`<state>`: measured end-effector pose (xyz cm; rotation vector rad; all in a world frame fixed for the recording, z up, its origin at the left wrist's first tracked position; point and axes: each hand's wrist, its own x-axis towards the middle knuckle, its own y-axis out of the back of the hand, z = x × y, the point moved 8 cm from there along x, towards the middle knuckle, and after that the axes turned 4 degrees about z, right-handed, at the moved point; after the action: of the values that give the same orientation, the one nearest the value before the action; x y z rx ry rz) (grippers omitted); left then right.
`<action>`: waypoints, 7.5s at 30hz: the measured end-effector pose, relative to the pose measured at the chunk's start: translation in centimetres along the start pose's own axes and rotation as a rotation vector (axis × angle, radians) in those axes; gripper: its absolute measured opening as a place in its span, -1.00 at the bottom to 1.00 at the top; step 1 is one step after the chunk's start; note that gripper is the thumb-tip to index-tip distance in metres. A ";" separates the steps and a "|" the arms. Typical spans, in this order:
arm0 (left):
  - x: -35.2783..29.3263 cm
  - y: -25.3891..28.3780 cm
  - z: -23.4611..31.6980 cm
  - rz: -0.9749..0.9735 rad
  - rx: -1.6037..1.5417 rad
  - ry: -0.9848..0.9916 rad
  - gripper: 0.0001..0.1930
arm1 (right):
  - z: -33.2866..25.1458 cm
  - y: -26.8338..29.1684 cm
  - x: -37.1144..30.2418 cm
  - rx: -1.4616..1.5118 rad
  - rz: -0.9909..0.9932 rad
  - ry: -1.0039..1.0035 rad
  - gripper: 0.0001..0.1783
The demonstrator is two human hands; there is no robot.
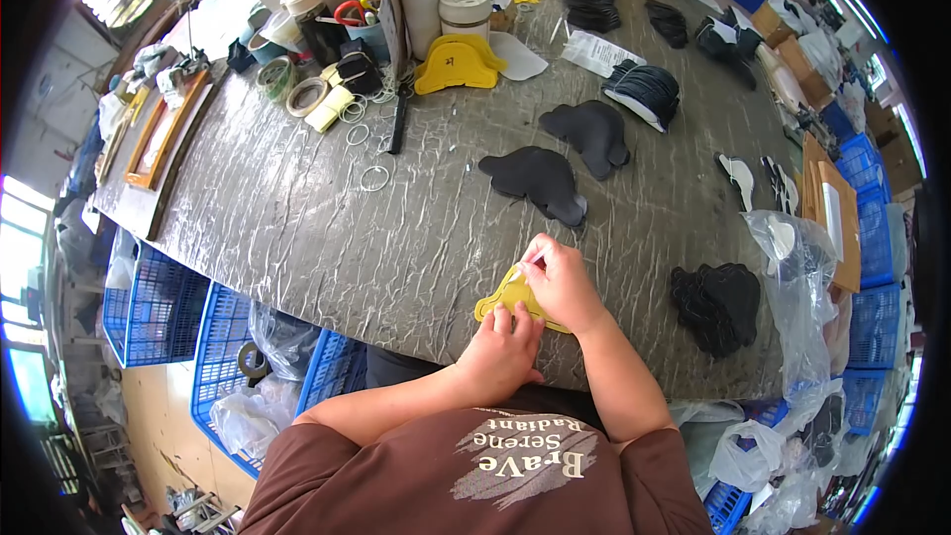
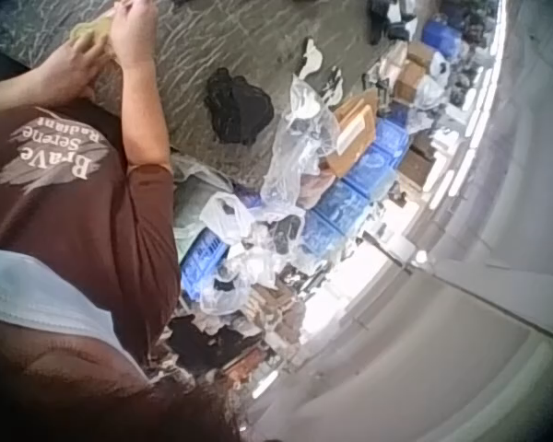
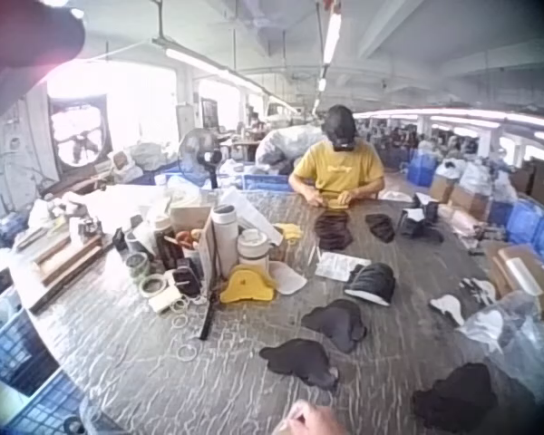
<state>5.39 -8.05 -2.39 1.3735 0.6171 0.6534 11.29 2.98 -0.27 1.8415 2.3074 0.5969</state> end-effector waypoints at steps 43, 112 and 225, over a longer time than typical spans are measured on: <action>0.0 0.1 -0.1 0.011 0.008 0.006 -0.19 | 2.3 4.7 -5.9 -0.099 0.387 0.034 -0.93; 8.7 -1.1 -9.4 -0.361 -0.663 0.128 -0.77 | -4.0 -2.7 -6.1 -0.251 0.121 0.284 -0.86; 5.8 -3.2 -19.1 0.345 -2.550 -0.006 -0.87 | 5.0 5.6 5.3 -0.785 0.264 -0.196 -0.64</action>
<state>-4.42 8.85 -7.59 -0.9679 -0.6156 0.9438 16.82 10.16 -1.98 1.6875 1.3975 1.0977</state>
